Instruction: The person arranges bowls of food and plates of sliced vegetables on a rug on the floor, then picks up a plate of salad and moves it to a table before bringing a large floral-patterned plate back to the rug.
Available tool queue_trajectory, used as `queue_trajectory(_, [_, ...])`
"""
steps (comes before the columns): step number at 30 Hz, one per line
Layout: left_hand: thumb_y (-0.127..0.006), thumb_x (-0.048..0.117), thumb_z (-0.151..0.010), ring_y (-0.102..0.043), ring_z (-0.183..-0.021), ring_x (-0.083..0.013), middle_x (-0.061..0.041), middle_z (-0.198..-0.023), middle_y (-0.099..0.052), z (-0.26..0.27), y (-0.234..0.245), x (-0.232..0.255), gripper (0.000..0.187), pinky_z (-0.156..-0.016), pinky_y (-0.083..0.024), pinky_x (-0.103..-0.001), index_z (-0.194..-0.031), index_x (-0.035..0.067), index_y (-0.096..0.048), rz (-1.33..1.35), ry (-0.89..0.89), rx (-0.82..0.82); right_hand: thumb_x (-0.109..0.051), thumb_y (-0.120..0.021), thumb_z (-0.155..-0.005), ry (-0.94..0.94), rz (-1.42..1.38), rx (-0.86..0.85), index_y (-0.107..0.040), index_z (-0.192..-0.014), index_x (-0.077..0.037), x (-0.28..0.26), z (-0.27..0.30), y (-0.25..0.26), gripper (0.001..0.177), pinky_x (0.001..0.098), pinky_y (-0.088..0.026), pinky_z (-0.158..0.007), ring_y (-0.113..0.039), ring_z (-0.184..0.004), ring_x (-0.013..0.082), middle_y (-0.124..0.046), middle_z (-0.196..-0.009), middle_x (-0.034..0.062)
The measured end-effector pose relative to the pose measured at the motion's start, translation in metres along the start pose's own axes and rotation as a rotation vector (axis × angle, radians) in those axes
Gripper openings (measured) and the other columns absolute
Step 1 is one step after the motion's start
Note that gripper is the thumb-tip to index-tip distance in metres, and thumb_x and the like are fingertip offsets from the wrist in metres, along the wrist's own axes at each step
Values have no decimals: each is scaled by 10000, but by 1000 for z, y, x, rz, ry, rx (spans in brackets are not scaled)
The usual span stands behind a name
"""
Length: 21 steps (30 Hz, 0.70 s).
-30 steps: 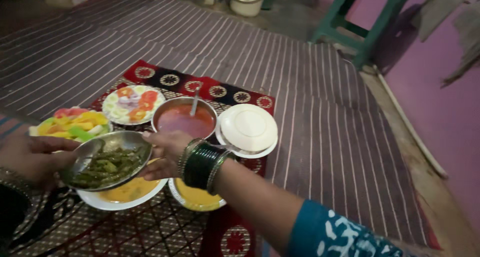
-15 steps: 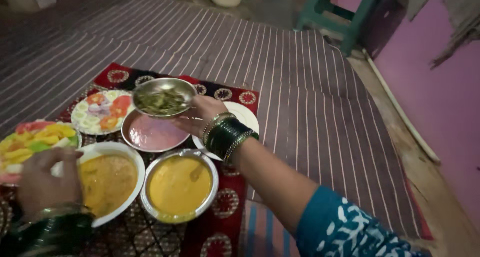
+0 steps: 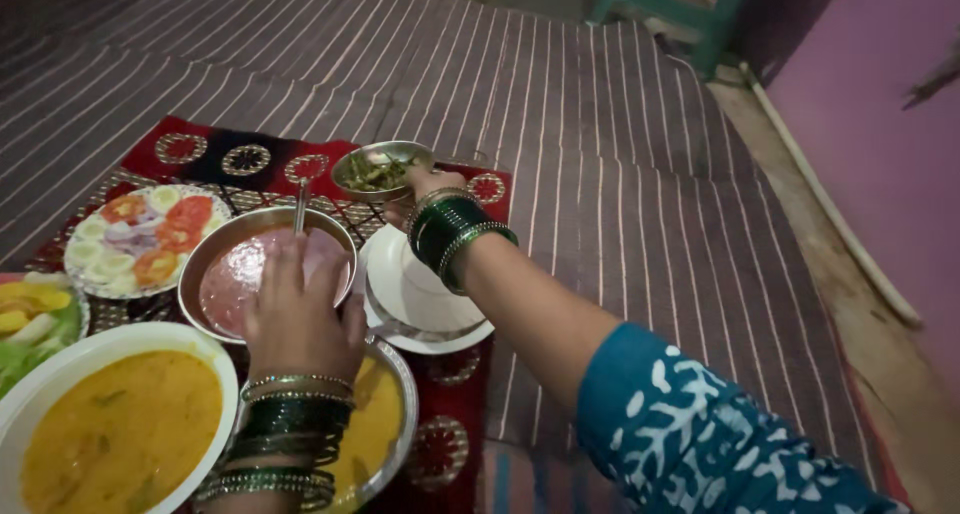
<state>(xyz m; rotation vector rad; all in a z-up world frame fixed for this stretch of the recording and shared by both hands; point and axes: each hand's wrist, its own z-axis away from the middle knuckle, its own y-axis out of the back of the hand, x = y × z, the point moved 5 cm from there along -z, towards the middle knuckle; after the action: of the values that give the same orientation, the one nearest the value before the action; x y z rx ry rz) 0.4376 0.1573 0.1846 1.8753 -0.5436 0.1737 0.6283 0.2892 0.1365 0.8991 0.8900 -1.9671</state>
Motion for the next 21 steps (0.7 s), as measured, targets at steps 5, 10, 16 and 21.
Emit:
queue_trajectory(5, [-735,264,-826,-349,-1460,-340,-112,-1559,-422,-23,-28,-5,448,-1107,-321,-624,-1270,250,-675,3,74,-109,-121,-663,-919,-18,43,126,-717,-1131,92,19,-98,2,306,373,-642,-536,-763,-738,299,-765,-926,243])
queue_trajectory(10, [-731,235,-832,-368,-1443,-351,-126,-1552,-422,-44,-54,-7,448,-1096,-352,-579,-1277,228,-686,44,75,-125,-99,-630,-912,45,108,170,-677,-1182,85,44,-176,6,330,368,-641,-466,-764,-650,311,-765,-889,251])
queue_trajectory(16, [-728,258,-830,-374,-1445,-320,-99,-1522,-444,-47,-63,-2,422,-1136,-355,-553,-1250,242,-691,26,85,-153,-150,-754,-887,-28,103,224,-606,-1239,49,53,-181,12,431,358,-615,-473,-734,-627,305,-733,-906,241])
queue_trajectory(21, [-703,275,-858,-308,-1486,-360,-130,-1617,-345,-45,-55,-10,437,-1048,-345,-590,-1291,229,-675,2,143,-292,-106,-735,-914,-54,280,246,-469,-1288,64,47,-162,2,489,399,-628,-499,-761,-678,357,-761,-966,320])
